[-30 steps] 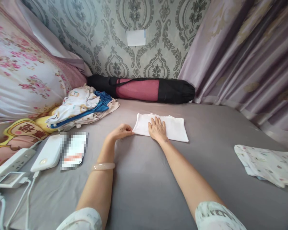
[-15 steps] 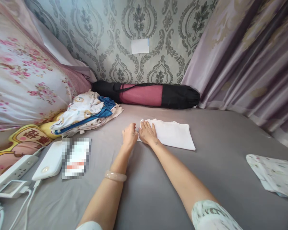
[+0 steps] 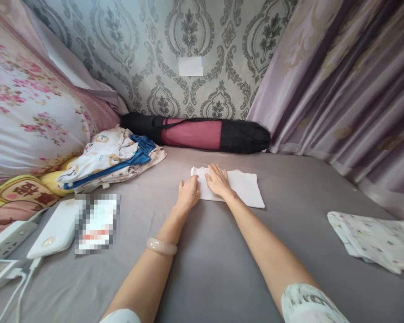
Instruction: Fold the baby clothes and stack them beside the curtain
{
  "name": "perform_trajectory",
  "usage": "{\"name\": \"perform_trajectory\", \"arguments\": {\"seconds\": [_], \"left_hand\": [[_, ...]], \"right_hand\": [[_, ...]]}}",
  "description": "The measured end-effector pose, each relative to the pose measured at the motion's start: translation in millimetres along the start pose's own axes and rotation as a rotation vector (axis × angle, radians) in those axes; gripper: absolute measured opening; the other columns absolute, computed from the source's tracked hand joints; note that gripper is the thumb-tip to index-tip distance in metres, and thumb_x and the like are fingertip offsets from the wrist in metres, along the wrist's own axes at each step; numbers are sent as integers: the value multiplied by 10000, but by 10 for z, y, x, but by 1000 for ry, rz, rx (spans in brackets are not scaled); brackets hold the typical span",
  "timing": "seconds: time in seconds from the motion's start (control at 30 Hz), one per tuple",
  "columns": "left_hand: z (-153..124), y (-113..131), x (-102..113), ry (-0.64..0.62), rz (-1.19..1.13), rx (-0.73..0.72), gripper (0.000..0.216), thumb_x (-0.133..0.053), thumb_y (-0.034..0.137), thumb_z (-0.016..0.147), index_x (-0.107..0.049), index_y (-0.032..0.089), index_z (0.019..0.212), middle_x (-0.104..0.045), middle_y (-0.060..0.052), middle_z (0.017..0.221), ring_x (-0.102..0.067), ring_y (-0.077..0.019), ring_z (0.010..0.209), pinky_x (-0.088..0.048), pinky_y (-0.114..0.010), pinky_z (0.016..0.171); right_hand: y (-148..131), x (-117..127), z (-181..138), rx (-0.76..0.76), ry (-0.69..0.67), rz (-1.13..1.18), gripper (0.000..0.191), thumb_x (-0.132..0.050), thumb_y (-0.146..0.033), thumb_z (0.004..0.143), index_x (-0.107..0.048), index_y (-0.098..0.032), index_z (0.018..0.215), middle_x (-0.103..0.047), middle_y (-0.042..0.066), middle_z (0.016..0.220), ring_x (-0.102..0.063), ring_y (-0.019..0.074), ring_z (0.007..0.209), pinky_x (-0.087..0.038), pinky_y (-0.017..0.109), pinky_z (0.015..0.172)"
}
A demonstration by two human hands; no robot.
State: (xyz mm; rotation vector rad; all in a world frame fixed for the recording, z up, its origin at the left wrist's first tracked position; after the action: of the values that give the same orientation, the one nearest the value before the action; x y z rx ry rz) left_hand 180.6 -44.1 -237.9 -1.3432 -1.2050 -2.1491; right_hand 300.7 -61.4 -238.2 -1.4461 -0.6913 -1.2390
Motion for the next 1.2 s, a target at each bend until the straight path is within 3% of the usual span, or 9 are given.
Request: {"name": "perform_trajectory", "arguments": {"seconds": [0.1, 0.23, 0.33, 0.43, 0.57, 0.7, 0.8, 0.97, 1.2], "left_hand": [[-30, 29, -88, -57, 96, -26, 347, -327, 232, 950, -473, 190, 1261, -457, -129, 1439, -381, -265, 1345, -221, -571, 1096], [-28, -7, -121, -89, 177, -17, 329, -351, 320, 952, -517, 229, 1220, -437, -91, 1461, -333, -339, 1358, -197, -628, 1078], [-20, -36, -144, -92, 203, -21, 319, -362, 339, 946, -537, 244, 1196, -448, -76, 1454, -288, -369, 1377, -152, -656, 1076], [-8, -53, -139, -89, 208, -23, 316, -360, 354, 945, -550, 251, 1175, -468, -73, 1438, -264, -377, 1388, -125, -676, 1068], [111, -33, -47, -105, 219, 14, 304, -370, 400, 937, -613, 243, 1029, -626, -93, 1251, -408, -363, 1293, -154, -669, 1052], [354, 160, -5, -88, 277, -17, 338, -374, 402, 934, -635, 200, 1009, -687, -131, 1090, -541, -297, 1162, -244, -544, 1068], [475, 414, -209, -116, 246, -164, 380, -356, 373, 946, -580, 186, 1189, -578, -131, 1311, -471, -258, 1267, -294, -423, 1073], [485, 489, -614, -172, 256, -202, 543, -300, 470, 956, -405, 190, 1409, -312, -115, 1532, -225, -296, 1424, -168, -484, 1135], [496, 418, -686, -217, 272, -186, 613, -239, 512, 955, -337, 174, 1458, -258, -113, 1554, -198, -313, 1431, -156, -504, 1139]], "right_hand": [[148, -53, -102, -28, -28, -97, 581, -220, -432, 982, -312, -140, 1476, -252, 89, 1558, -170, 245, 1437, -66, 478, 1150], [156, -154, -149, -30, 5, -167, 578, -201, -438, 983, -320, -159, 1475, -264, 87, 1554, -186, 241, 1430, -69, 483, 1144], [142, -157, -132, -33, 24, -139, 574, -209, -433, 980, -331, -159, 1469, -264, 82, 1554, -184, 241, 1432, -61, 491, 1145], [170, -101, -123, -18, -40, -7, 593, -215, -457, 974, -305, -161, 1480, -247, 65, 1561, -170, 217, 1439, -76, 461, 1156], [423, 158, -213, -78, -46, 127, 604, -176, -452, 977, -234, -162, 1503, -210, 57, 1574, -157, 173, 1444, -143, 393, 1157], [805, 348, -397, -183, 8, -13, 580, -209, -405, 978, -276, -132, 1486, -216, 102, 1569, -139, 211, 1448, -95, 433, 1160], [957, 327, -488, -191, 12, -112, 578, -220, -409, 981, -288, -130, 1483, -218, 103, 1569, -142, 227, 1446, -85, 442, 1159], [1021, 223, -511, -172, 32, -163, 560, -239, -430, 980, -324, -181, 1475, -204, 76, 1576, -162, 236, 1439, -94, 452, 1153], [1025, 216, -501, -167, 56, -151, 553, -256, -434, 975, -341, -194, 1467, -215, 74, 1573, -173, 244, 1434, -88, 460, 1150]]}}
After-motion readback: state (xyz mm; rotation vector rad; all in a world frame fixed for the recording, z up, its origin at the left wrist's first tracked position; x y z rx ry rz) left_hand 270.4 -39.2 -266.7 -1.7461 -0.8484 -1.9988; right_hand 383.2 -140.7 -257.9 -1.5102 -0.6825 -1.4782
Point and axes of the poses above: each hand's wrist, its own z-axis towards the middle knuckle, its own x-axis out of the back of the hand, y = z × x, the point moved 9 cm from there along z, towards the middle knuckle
